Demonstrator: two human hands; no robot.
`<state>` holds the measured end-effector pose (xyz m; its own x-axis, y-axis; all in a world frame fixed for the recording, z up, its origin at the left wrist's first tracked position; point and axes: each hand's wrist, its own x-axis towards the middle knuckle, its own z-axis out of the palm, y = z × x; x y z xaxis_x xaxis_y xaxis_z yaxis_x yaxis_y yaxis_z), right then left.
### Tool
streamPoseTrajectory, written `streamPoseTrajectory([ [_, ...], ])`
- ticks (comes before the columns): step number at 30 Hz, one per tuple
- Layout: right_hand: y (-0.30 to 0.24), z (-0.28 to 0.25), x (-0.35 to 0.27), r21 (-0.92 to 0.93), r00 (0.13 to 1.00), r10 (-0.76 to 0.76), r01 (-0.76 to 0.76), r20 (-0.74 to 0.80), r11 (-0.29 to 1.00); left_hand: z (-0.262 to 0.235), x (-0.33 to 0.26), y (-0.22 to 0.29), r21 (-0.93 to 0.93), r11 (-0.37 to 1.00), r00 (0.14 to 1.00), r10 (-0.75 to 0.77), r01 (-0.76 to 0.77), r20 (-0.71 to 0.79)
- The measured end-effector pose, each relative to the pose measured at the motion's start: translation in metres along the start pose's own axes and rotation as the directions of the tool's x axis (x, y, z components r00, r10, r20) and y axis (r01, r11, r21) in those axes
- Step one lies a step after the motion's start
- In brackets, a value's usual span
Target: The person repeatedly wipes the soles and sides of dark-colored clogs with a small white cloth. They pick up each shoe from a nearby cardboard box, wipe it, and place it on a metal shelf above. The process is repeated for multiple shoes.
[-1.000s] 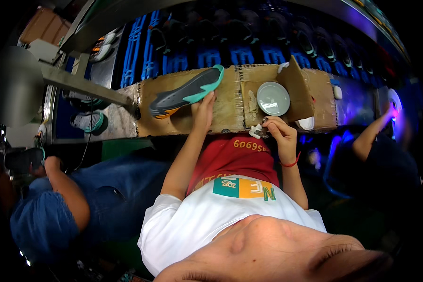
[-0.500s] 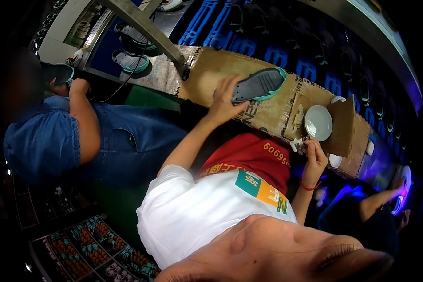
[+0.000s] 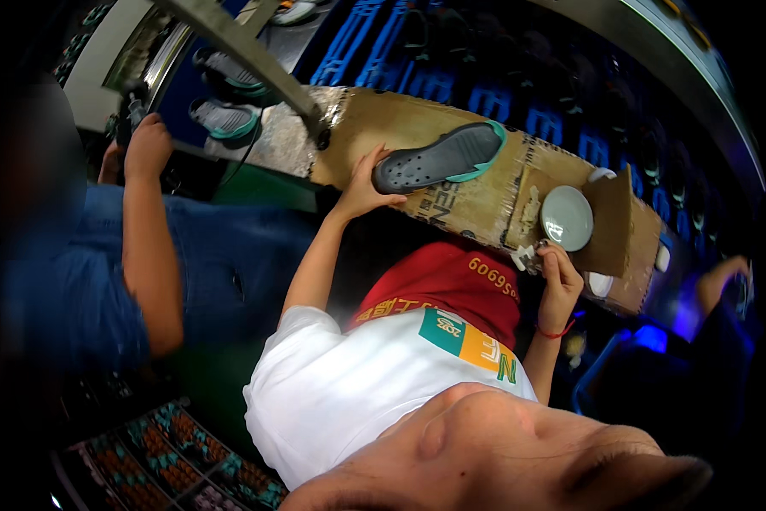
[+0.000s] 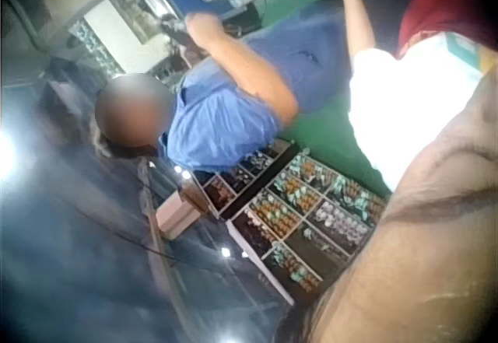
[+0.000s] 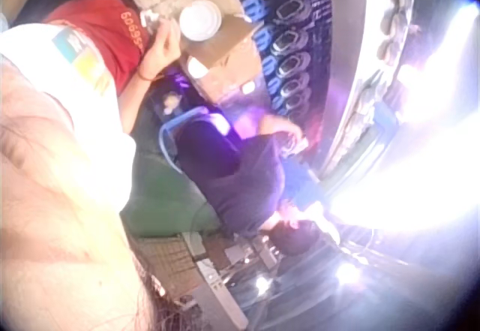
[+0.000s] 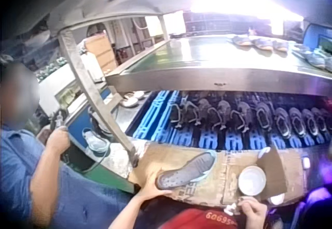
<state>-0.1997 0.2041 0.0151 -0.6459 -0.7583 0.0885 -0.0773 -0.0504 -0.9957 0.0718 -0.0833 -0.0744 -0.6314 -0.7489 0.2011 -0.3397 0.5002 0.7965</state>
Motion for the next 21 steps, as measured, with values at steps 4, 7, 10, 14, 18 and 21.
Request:
streamPoseTrajectory([
  [4,-0.002,0.003,0.002,0.001,0.999,-0.028,0.028,0.032,1.0,0.007,0.003,0.016,0.065,0.998,1.0,-0.016,0.017,-0.015],
  [7,-0.007,0.005,0.004,0.049,0.999,-0.031,0.03,0.025,0.998,0.022,-0.001,0.04,-0.25,0.965,0.993,-0.101,0.084,-0.053],
  [10,-0.01,0.002,0.003,0.078,0.999,-0.037,0.038,-0.014,0.996,0.031,-0.003,0.071,-0.279,0.96,0.992,-0.026,-0.009,-0.12],
  [14,-0.024,-0.004,0.001,0.12,0.993,-0.041,0.054,-0.111,0.991,0.027,0.007,0.118,-0.352,0.908,0.953,0.136,-0.229,-0.271],
  [18,-0.036,-0.013,-0.003,0.184,0.979,-0.134,0.161,-0.151,0.97,0.005,0.047,0.175,-0.126,0.834,0.786,0.442,-0.538,-0.433],
  [21,-0.048,-0.013,-0.009,0.194,0.968,-0.213,0.235,-0.129,0.952,-0.01,0.088,0.213,-0.004,0.807,0.688,0.502,-0.591,-0.524],
])
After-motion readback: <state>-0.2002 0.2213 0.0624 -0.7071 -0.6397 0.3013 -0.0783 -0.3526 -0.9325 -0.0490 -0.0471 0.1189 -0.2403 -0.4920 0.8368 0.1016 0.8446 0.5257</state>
